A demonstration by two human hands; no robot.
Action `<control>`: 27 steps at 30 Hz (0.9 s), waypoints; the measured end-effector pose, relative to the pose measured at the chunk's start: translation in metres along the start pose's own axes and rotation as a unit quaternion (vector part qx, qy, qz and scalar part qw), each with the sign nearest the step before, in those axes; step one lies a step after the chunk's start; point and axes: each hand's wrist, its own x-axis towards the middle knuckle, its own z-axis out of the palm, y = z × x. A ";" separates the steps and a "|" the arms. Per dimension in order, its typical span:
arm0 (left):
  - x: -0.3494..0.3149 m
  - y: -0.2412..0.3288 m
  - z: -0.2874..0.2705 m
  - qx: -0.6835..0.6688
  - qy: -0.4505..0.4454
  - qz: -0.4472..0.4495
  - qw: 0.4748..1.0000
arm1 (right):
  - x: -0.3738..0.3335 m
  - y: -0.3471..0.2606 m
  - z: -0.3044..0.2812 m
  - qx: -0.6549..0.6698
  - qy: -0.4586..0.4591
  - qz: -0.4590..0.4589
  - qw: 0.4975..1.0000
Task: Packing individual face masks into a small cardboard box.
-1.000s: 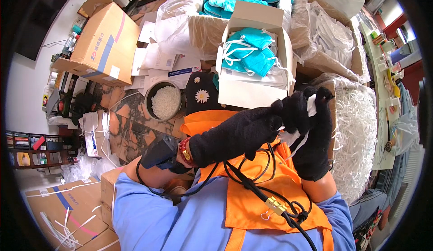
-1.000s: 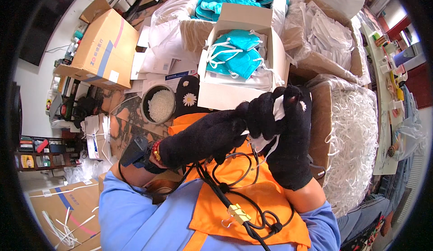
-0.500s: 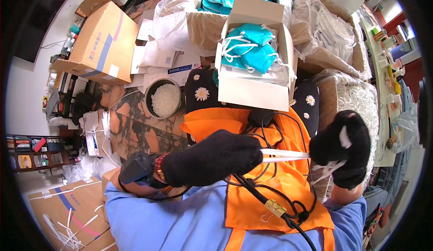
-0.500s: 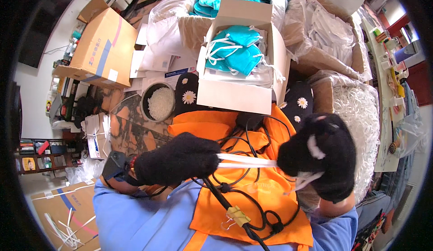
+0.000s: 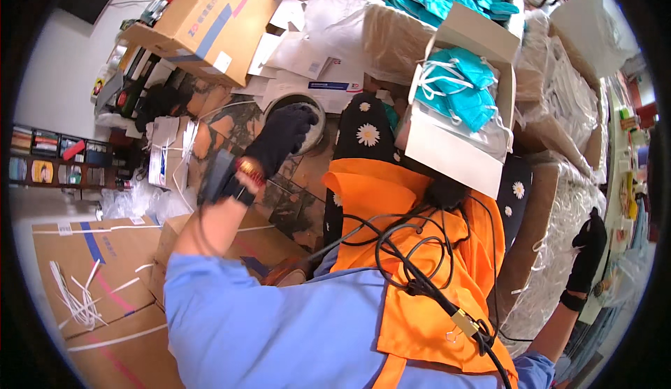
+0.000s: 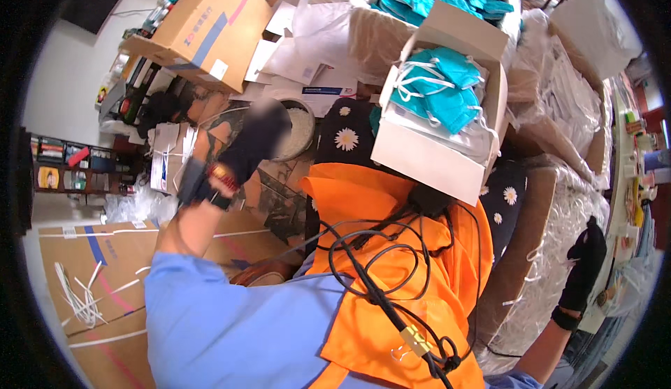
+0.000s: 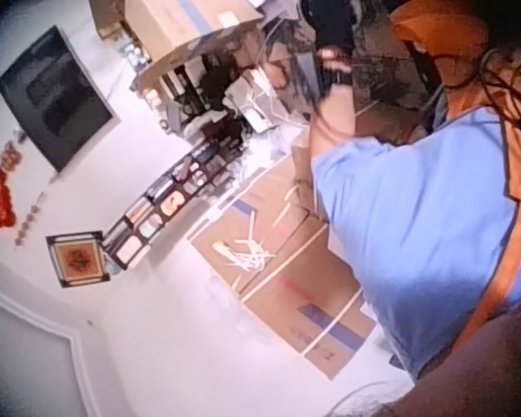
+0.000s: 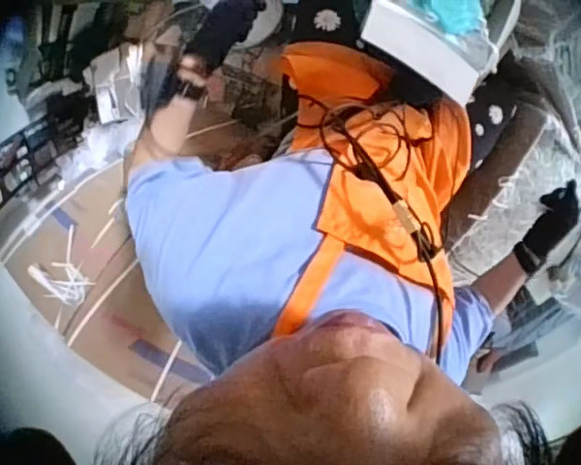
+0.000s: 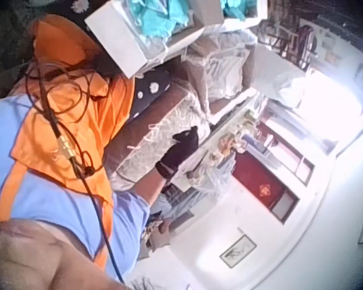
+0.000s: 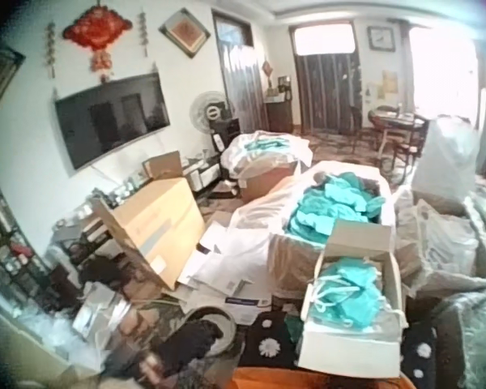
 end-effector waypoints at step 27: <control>0.075 0.145 0.131 0.178 0.043 0.372 0.910 | 0.015 0.035 -0.105 -0.692 0.111 -0.159 0.695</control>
